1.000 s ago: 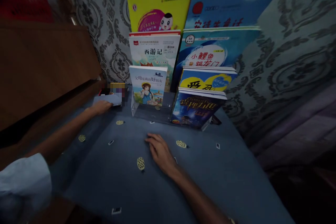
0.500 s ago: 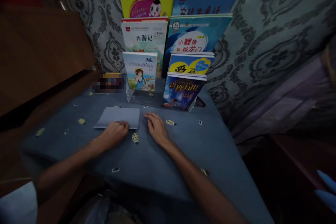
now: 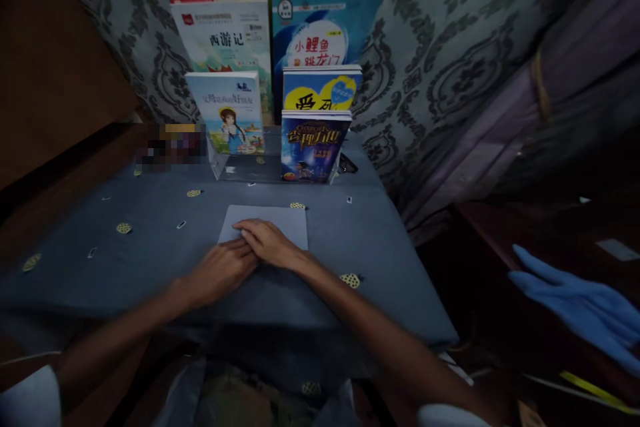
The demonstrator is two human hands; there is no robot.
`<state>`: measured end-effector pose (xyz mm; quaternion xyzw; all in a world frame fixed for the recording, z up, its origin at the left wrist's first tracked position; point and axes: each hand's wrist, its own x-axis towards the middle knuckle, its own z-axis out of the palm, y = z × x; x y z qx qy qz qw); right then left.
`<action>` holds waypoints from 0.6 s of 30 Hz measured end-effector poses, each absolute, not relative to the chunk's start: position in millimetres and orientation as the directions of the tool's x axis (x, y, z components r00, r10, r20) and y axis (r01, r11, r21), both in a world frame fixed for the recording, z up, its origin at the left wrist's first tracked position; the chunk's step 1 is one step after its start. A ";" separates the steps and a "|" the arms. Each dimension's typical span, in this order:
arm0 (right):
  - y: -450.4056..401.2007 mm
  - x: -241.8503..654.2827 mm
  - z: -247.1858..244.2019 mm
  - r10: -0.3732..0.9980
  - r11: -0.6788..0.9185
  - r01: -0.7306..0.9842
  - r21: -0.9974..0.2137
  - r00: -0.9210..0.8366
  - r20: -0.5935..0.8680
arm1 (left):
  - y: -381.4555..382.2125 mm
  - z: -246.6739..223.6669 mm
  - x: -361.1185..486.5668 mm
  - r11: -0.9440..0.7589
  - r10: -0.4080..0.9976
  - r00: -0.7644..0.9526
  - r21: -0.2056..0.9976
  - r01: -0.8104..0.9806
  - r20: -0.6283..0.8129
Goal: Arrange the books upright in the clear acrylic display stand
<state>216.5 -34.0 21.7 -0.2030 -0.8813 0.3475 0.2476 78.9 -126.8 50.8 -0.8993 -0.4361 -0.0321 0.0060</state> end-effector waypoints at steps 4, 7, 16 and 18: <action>-30.6 198.6 8.2 0.489 0.702 0.180 -0.689 -0.826 0.282 | -118.7 31.4 41.8 -0.524 0.845 0.514 0.031 0.851 0.149; -20.3 193.5 -8.9 0.510 0.736 0.240 -0.634 -0.811 0.286 | -110.1 13.3 26.6 -0.441 0.883 0.421 0.063 0.895 0.206; 9.9 256.4 -29.9 0.685 0.711 0.577 -0.403 -0.696 0.214 | -88.4 1.8 17.3 -0.313 0.931 0.303 0.019 0.949 0.202; 6.6 268.5 -24.8 0.711 0.693 0.618 -0.372 -0.671 0.211 | -86.6 3.0 16.6 -0.297 0.940 0.290 0.013 0.955 0.179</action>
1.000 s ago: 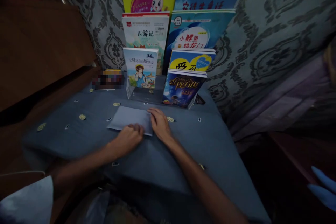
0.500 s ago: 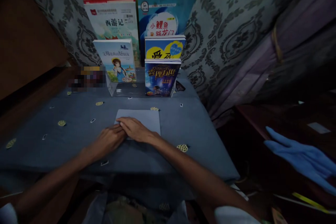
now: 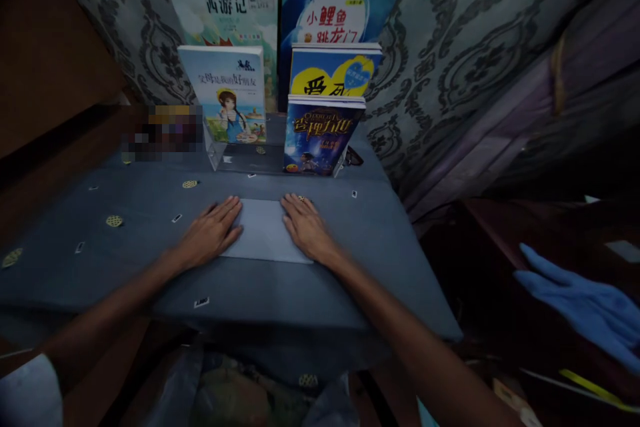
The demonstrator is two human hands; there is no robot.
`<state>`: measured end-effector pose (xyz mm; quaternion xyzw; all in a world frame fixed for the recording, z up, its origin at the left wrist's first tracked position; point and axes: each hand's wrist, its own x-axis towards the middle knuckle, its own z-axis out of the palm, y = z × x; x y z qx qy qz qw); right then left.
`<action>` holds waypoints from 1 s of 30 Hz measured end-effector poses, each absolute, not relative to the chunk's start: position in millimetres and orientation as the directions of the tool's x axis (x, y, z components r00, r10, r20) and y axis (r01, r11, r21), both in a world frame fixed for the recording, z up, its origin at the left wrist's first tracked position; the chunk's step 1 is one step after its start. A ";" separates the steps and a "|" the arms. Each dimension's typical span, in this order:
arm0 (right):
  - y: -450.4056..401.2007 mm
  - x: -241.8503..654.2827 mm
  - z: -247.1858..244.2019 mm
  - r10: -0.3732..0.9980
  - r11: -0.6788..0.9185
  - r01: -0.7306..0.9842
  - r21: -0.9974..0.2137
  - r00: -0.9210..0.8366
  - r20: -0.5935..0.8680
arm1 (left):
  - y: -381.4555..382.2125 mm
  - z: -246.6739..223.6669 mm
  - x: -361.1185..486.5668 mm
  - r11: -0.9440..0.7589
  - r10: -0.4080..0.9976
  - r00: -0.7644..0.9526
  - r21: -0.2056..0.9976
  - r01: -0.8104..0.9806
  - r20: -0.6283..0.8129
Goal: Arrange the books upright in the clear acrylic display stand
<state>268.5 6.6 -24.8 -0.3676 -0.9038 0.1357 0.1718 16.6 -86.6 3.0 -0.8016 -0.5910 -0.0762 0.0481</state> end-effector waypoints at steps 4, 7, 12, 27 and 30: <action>-3.7 274.0 -14.2 0.737 0.670 0.652 -0.354 -0.643 0.210 | -82.5 0.2 11.9 -0.297 0.948 0.293 0.018 0.955 0.125; -6.6 271.1 -12.5 0.751 0.655 0.656 -0.375 -0.622 0.222 | -78.1 -8.5 9.0 -0.321 0.942 0.316 0.030 0.946 0.112; -5.2 271.8 -21.2 0.757 0.649 0.660 -0.378 -0.609 0.237 | -77.5 -25.9 36.4 -0.406 0.912 0.402 0.040 0.913 0.084; -5.4 278.3 -35.4 0.736 0.676 0.663 -0.320 -0.600 0.313 | -89.3 -11.2 105.4 -0.514 0.854 0.501 0.079 0.854 0.144; -12.4 282.8 -37.6 0.757 0.652 0.689 -0.316 -0.568 0.323 | -87.5 -10.3 98.3 -0.576 0.815 0.560 0.100 0.812 0.150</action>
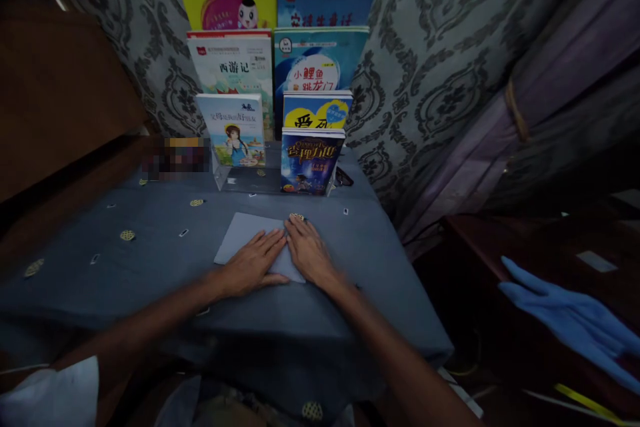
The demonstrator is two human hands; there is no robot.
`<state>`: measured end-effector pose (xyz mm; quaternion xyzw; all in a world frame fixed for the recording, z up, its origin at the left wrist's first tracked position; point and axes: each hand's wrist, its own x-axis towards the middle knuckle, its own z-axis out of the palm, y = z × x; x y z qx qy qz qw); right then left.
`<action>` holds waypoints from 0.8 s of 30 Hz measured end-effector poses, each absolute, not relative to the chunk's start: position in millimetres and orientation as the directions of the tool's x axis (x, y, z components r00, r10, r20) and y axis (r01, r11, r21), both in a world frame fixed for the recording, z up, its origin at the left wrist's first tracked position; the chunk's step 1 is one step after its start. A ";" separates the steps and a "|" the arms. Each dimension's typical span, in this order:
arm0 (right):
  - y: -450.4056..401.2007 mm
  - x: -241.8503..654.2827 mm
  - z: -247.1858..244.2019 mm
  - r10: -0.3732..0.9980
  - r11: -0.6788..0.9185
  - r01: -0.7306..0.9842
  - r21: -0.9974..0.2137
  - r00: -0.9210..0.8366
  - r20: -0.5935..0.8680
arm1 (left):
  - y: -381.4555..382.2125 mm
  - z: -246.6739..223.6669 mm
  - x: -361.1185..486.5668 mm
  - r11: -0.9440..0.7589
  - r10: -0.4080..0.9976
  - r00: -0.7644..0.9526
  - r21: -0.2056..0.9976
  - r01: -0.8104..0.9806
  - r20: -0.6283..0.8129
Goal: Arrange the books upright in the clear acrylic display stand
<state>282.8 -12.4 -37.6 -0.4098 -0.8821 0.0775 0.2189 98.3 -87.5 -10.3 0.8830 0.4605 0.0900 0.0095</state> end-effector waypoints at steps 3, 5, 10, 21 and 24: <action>-29.7 289.3 -35.0 0.768 0.634 0.710 -0.306 -0.532 0.357 | -84.1 -3.2 84.4 -0.650 0.759 0.635 0.127 0.749 0.143; -49.8 292.8 -30.8 0.765 0.632 0.719 -0.289 -0.515 0.387 | -79.1 2.8 71.5 -0.688 0.726 0.677 0.155 0.709 0.122; -115.6 287.6 -18.8 0.754 0.609 0.773 -0.177 -0.495 0.433 | -52.0 12.3 43.7 -0.685 0.726 0.679 0.202 0.700 0.109; -111.4 268.0 27.4 0.720 0.691 0.678 -0.249 -0.613 0.326 | -60.3 14.1 29.1 -0.304 0.907 0.264 0.079 0.949 0.327; -86.9 232.8 29.8 0.637 0.767 0.543 -0.343 -0.710 0.301 | -74.4 -0.5 19.3 -0.324 0.903 0.252 0.167 0.931 0.347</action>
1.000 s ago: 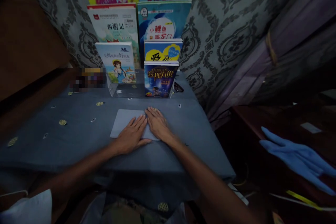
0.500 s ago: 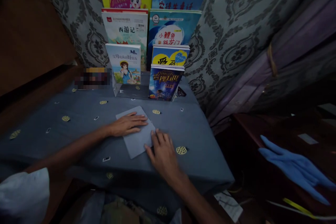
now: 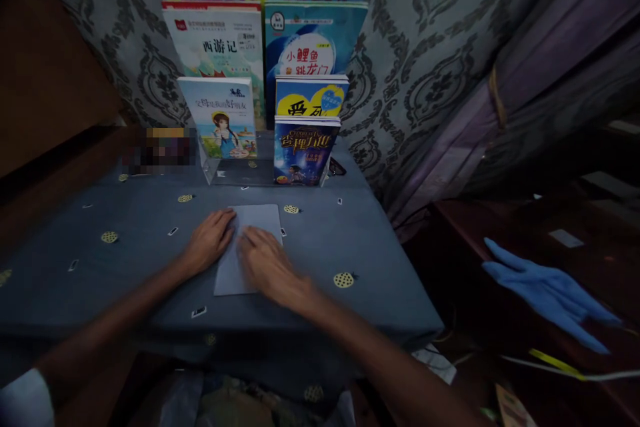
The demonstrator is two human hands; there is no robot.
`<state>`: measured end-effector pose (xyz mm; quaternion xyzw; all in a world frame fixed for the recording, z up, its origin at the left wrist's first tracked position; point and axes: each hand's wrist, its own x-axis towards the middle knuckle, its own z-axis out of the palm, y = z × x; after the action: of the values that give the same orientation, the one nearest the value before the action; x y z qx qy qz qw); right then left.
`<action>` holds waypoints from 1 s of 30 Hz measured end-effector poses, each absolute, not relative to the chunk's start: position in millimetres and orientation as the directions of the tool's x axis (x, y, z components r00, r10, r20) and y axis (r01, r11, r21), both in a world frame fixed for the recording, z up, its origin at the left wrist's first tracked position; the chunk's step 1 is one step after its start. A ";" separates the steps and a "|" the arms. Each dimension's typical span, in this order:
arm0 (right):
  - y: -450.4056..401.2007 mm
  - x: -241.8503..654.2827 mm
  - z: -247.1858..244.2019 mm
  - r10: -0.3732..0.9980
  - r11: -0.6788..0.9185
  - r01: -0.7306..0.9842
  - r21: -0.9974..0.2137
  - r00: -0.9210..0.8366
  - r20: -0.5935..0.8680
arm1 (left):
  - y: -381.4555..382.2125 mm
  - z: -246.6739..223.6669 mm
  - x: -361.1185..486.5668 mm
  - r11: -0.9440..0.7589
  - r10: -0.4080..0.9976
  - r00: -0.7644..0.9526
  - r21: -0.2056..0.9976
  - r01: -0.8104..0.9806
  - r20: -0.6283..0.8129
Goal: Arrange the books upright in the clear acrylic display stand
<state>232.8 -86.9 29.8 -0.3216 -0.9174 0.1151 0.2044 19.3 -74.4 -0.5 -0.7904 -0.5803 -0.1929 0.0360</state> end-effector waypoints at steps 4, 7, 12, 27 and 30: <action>-50.8 187.1 9.0 0.611 0.763 0.479 -0.434 -0.754 0.242 | -79.3 -15.2 10.0 -0.375 0.888 0.284 0.213 0.902 0.362; -24.0 186.6 -10.6 0.597 0.764 0.475 -0.437 -0.777 0.198 | -77.7 -17.5 9.7 -0.342 0.898 0.255 0.205 0.917 0.358; 0.3 227.8 -20.8 0.683 0.711 0.593 -0.378 -0.710 0.170 | -77.4 -15.2 13.2 -0.300 0.921 0.238 0.172 0.938 0.308; -91.8 296.3 -10.1 0.637 0.761 0.560 -0.327 -0.738 0.221 | -81.9 -16.1 8.2 -0.352 0.915 0.294 0.192 0.916 0.278; -118.9 310.4 -10.0 0.580 0.807 0.517 -0.287 -0.785 0.217 | -92.9 -17.5 7.6 -0.378 0.908 0.317 0.212 0.901 0.272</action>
<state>310.4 -118.9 -10.0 -0.2921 -0.9387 0.1067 0.1486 7.6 -92.9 -17.5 -0.8116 -0.5574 -0.1747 -0.0104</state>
